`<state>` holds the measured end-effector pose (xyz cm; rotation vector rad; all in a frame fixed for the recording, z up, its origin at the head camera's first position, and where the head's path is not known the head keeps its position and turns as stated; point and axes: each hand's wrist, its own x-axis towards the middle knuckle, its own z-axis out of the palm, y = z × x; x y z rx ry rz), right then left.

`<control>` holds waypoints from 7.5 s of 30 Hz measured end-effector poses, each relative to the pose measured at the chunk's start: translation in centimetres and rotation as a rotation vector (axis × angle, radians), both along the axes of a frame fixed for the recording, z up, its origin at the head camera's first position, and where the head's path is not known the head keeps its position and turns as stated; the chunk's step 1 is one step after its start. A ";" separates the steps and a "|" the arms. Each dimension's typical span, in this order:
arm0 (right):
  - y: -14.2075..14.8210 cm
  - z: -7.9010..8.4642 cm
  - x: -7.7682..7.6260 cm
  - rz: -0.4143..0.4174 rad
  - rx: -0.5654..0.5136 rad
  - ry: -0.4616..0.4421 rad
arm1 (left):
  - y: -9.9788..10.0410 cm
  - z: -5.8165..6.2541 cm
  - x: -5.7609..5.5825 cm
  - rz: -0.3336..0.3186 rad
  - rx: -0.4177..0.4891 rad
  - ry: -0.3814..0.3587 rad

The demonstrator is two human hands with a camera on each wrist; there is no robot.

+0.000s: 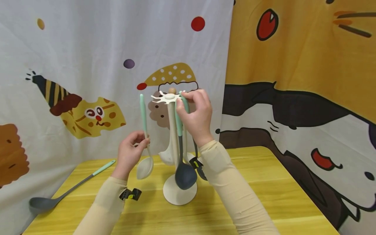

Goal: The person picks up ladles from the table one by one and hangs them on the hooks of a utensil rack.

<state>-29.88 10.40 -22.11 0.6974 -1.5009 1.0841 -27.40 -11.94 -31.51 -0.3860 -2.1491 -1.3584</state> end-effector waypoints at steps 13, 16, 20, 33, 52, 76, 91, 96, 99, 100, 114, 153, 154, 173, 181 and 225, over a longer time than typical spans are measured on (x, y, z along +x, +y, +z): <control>0.0 0.1 0.1 -0.001 -0.004 -0.008 | 0.4 0.7 0.0 -0.023 0.028 0.013; -0.1 0.1 0.1 -0.001 -0.001 -0.010 | 0.4 0.7 0.1 -0.027 0.024 0.020; -0.1 0.1 0.2 -0.002 0.002 -0.008 | 0.6 0.6 0.0 -0.031 0.021 0.022; -0.1 0.0 0.2 -0.001 0.003 -0.007 | 1.1 0.7 -0.3 -0.054 0.021 0.034; 0.0 0.0 0.2 -0.005 -0.001 0.001 | 1.9 0.8 -0.4 -0.081 0.017 0.047; -0.1 0.1 0.2 0.008 -0.011 0.009 | 2.6 0.3 -0.4 -0.097 -0.016 0.050; -0.1 0.0 0.0 0.010 -0.010 0.009 | 2.9 -0.1 -0.4 -0.104 0.003 0.013; -0.1 0.0 0.1 0.010 -0.008 0.005 | 2.9 -0.1 -0.3 -0.109 -0.007 0.012; -0.1 0.0 0.2 0.011 -0.008 0.007 | 2.8 -0.3 -0.3 -0.112 -0.013 -0.004; -0.1 0.0 0.2 0.015 -0.012 0.008 | 2.8 -0.4 -0.3 -0.113 -0.015 -0.011; -0.1 0.0 0.0 0.037 -0.041 0.015 | 1.9 -1.8 -0.4 -0.156 -0.027 -0.072; -0.3 0.0 0.0 0.044 -0.052 0.025 | -2.9 -6.9 -2.0 0.045 -0.289 -0.314; -0.3 0.0 0.0 0.045 -0.052 0.025 | -3.1 -7.1 -2.1 0.056 -0.297 -0.314; -0.2 -0.1 -0.1 0.044 -0.041 0.023 | -5.6 -8.7 -2.7 0.132 -0.448 -0.328; -0.2 -0.1 0.0 0.016 -0.009 0.017 | -6.5 -8.9 -2.6 0.155 -0.480 -0.381; -0.2 -0.1 0.0 0.023 -0.027 0.024 | -12.8 -9.1 -2.9 0.239 -0.600 -0.486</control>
